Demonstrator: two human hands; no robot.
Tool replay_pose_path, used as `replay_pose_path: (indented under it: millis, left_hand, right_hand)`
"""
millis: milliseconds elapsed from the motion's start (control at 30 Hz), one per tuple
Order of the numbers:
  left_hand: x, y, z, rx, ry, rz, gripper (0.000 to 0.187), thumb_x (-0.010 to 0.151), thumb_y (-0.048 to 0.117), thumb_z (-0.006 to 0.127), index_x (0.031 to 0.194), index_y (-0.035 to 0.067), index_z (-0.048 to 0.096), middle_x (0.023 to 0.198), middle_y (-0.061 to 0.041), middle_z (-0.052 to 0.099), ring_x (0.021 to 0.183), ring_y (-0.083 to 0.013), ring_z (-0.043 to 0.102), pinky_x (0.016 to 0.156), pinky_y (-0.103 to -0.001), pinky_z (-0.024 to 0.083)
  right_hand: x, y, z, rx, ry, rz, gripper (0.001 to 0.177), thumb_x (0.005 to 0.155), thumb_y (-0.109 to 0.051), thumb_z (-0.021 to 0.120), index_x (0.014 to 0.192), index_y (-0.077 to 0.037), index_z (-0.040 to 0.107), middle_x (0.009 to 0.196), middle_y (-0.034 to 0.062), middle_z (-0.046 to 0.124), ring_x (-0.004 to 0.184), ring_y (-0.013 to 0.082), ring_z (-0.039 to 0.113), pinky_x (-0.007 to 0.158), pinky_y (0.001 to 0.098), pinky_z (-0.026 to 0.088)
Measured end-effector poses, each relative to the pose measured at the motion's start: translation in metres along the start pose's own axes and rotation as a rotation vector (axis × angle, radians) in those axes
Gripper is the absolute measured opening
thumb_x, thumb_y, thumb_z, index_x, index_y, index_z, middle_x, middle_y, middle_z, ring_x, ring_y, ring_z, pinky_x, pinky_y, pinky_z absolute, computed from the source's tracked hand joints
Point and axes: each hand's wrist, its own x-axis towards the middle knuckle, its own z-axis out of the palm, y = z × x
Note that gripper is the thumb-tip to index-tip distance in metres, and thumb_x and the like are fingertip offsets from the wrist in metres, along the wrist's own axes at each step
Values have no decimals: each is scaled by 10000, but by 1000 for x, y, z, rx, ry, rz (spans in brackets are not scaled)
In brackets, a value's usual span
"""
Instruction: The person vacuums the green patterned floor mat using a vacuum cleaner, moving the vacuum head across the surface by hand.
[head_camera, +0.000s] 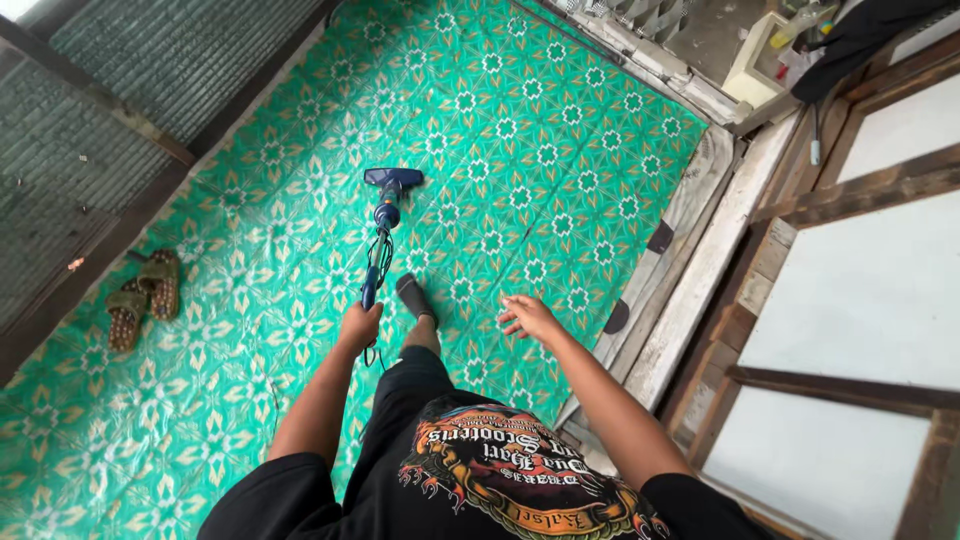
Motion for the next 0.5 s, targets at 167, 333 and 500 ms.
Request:
replay_pose_path:
  millis: [167, 333, 500]
  left_hand:
    - [88, 71, -11, 45, 3, 23, 450, 911, 415, 648, 981, -26, 596, 681, -165, 657, 527, -311, 674, 491, -457, 534]
    - [184, 161, -35, 144, -13, 34, 515, 911, 437, 663, 1088, -44, 619, 742, -202, 702, 578, -333, 712, 539, -458, 563]
    - [278, 226, -61, 175, -66, 20, 524, 909, 433, 660, 1097, -56, 636, 756, -204, 707, 586, -336, 712, 557, -474, 571]
  right_hand:
    - [90, -83, -36, -43, 11, -28, 538, 994, -496, 544, 1370, -113, 562, 1120, 103, 759, 763, 180, 748, 602, 311, 532]
    - [169, -185, -72, -29, 31, 1, 528, 994, -480, 535, 1376, -116, 561, 1109, 106, 760, 764, 190, 749, 585, 307, 529]
    - [262, -268, -95, 12, 35, -15, 527, 991, -463, 545, 1379, -106, 550, 1100, 110, 760, 758, 190, 748, 564, 305, 514]
